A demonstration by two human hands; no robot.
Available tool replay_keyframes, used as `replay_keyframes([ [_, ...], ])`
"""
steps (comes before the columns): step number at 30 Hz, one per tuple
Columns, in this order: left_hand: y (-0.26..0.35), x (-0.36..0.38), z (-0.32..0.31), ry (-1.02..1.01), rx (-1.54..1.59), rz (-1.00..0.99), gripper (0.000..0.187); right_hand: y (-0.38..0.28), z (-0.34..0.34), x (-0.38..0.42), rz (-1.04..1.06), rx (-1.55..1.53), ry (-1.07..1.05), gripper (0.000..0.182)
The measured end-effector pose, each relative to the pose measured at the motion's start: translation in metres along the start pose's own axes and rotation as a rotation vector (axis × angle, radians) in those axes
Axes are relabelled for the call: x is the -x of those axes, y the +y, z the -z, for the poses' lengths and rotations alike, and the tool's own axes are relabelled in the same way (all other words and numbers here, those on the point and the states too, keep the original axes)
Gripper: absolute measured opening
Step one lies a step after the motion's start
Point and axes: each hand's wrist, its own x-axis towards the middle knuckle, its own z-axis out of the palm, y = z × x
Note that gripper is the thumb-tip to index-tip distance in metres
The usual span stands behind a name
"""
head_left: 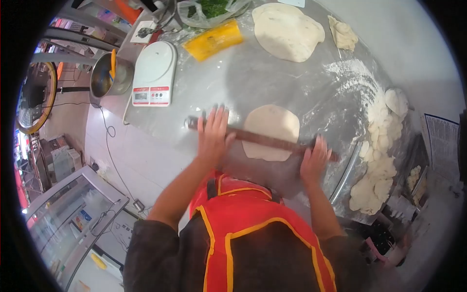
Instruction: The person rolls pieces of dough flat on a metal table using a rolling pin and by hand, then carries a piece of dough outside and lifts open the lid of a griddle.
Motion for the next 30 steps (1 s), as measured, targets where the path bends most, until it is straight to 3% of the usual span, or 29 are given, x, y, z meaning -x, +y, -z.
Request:
replay_keyframes([
  [1,-0.014,-0.023,-0.019,0.131,-0.037,-0.138,0.07,0.003,-0.005,-0.021,-0.026,-0.015,0.002,0.048],
  [3,-0.004,-0.093,-0.008,0.059,-0.188,-0.114,0.07,0.01,-0.01,-0.083,-0.033,0.074,0.057,0.05],
  [7,-0.005,-0.218,-0.015,0.287,-0.236,-0.214,0.067,0.023,-0.011,-0.195,-0.082,0.087,0.2,0.052],
  [9,-0.001,-0.23,-0.015,0.324,-0.251,-0.232,0.067,0.027,-0.009,-0.197,-0.063,0.038,0.219,0.052],
  [11,-0.003,-0.198,-0.012,0.248,-0.267,-0.227,0.068,0.022,-0.011,-0.168,0.029,-0.058,0.185,0.053],
  [13,-0.017,-0.123,-0.016,0.034,-0.192,-0.18,0.07,0.007,-0.007,-0.092,0.025,-0.038,0.056,0.052],
  [15,-0.039,-0.037,-0.025,0.097,0.042,-0.236,0.068,-0.007,-0.005,-0.002,-0.054,-0.057,-0.087,0.056],
  [18,-0.057,-0.014,-0.028,0.03,-0.092,-0.323,0.059,-0.012,0.006,0.025,-0.062,-0.111,-0.156,0.054],
  [19,-0.049,-0.044,-0.012,-0.135,-0.221,-0.284,0.049,-0.009,0.011,0.012,-0.064,-0.079,-0.093,0.053],
  [21,-0.033,-0.109,0.0,0.078,-0.109,-0.285,0.053,0.003,0.014,-0.06,-0.052,-0.015,0.057,0.051],
  [22,-0.029,-0.117,-0.004,0.207,-0.123,-0.305,0.057,0.001,0.011,-0.053,-0.055,-0.007,0.05,0.051],
  [24,-0.028,-0.094,0.0,0.11,-0.109,-0.256,0.064,-0.005,-0.002,-0.051,-0.052,0.0,0.065,0.051],
  [26,-0.038,-0.032,-0.008,-0.001,-0.083,-0.233,0.07,-0.014,0.006,0.008,-0.07,0.052,-0.078,0.056],
  [28,-0.04,0.019,0.001,-0.1,-0.04,-0.177,0.071,-0.027,0.008,0.059,-0.043,0.04,-0.057,0.061],
  [30,-0.048,0.056,0.001,0.005,-0.035,-0.262,0.064,-0.027,0.006,0.097,-0.007,0.005,-0.04,0.064],
])
